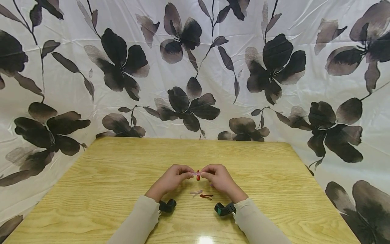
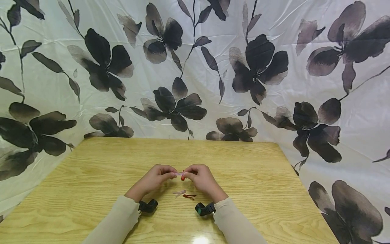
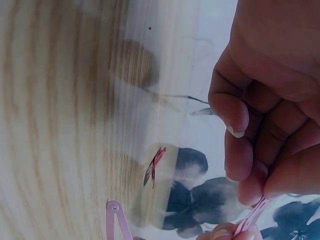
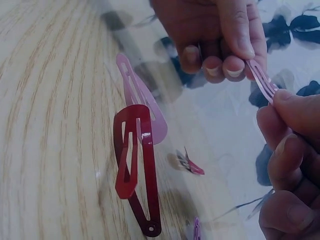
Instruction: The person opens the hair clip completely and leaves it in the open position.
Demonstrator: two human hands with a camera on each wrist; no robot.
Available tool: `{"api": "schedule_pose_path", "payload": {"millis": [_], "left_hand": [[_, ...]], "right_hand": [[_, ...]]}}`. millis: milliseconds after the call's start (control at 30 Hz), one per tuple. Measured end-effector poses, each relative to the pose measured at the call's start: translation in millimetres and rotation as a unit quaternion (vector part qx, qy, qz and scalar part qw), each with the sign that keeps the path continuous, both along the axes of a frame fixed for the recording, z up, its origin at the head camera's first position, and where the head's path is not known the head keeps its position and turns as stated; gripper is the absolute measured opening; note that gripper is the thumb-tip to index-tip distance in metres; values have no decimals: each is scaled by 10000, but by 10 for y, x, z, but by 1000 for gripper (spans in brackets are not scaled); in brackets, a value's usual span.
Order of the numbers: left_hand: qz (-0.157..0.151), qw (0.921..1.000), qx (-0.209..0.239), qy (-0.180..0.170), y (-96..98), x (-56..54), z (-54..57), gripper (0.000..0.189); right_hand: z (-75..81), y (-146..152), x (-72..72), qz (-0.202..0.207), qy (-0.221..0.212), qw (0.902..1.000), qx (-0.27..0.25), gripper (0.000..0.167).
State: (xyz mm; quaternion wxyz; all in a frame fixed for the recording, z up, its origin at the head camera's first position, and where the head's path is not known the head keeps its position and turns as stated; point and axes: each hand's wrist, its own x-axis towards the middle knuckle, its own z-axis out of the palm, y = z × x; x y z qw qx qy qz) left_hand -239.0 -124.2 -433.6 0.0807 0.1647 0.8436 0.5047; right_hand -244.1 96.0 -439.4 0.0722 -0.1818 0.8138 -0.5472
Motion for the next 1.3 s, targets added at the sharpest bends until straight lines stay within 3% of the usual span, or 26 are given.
{"api": "schedule_pose_path", "payload": {"millis": [900, 1300], "left_hand": [[-263, 9995, 151, 15, -12, 13, 14, 21], [-296, 9992, 259, -93, -24, 22, 25, 20]], "right_hand": [[33, 18, -4, 5, -353, 9993, -136, 15], [328, -7, 195, 310, -309, 9986, -308, 16]]}}
